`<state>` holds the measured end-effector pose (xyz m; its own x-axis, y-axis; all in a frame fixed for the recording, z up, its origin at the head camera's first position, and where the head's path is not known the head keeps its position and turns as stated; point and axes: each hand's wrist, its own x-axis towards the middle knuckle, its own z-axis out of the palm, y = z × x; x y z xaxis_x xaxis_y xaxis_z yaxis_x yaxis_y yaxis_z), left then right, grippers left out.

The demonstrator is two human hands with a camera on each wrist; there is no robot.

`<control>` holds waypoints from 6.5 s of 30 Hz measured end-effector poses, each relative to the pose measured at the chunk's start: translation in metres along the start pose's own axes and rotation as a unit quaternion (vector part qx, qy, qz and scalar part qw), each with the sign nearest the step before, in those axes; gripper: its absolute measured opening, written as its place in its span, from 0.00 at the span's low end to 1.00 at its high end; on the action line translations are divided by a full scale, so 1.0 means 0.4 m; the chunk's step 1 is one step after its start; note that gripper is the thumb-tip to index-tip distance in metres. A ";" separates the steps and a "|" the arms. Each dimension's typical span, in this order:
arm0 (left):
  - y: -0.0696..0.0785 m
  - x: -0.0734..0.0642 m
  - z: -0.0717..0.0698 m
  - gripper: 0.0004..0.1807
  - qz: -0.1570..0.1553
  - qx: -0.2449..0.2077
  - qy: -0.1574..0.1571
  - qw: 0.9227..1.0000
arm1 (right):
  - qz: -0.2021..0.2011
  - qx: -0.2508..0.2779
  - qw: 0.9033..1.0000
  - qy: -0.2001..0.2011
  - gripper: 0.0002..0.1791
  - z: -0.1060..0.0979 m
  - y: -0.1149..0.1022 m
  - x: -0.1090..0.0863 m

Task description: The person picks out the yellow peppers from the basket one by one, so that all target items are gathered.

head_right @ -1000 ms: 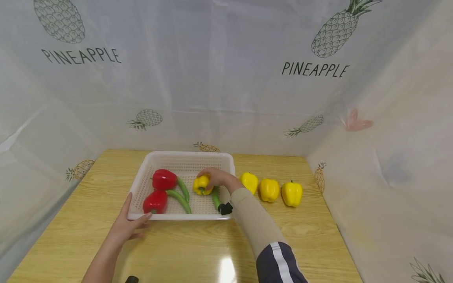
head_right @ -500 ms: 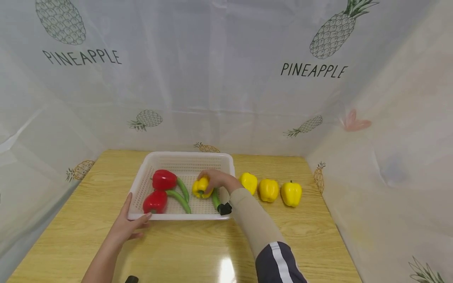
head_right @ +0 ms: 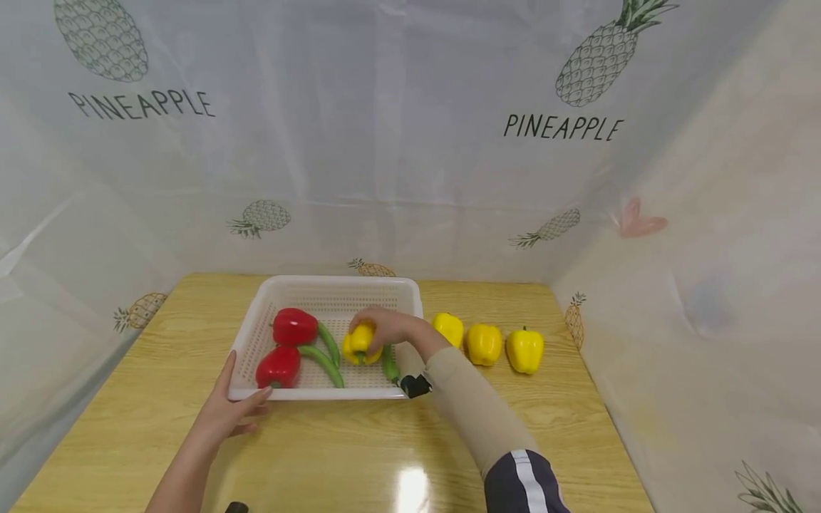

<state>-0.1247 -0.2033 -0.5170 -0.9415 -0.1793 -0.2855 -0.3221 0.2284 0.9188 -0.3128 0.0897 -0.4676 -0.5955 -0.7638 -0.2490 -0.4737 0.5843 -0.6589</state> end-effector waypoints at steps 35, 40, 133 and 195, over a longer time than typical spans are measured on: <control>0.003 0.001 0.004 0.65 -0.006 0.004 -0.003 1.000 | -0.100 0.182 0.961 0.181 0.14 -0.022 0.054 -0.265; 0.002 0.003 0.003 0.65 -0.006 0.008 -0.003 1.000 | -0.095 0.194 0.952 0.219 0.13 -0.017 0.076 -0.290; 0.003 0.003 0.008 0.65 -0.008 -0.001 -0.004 1.000 | 0.270 0.166 0.861 0.397 0.40 0.042 0.493 -0.750; 0.002 0.009 0.012 0.64 -0.014 0.004 0.001 1.000 | 0.333 0.117 0.819 0.452 0.40 0.005 0.518 -0.695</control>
<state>-0.1287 -0.1989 -0.5185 -0.9318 -0.1869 -0.3111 -0.3494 0.2307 0.9081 -0.2442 0.4226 -0.5364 -0.9584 0.2807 -0.0511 0.2263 0.6387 -0.7354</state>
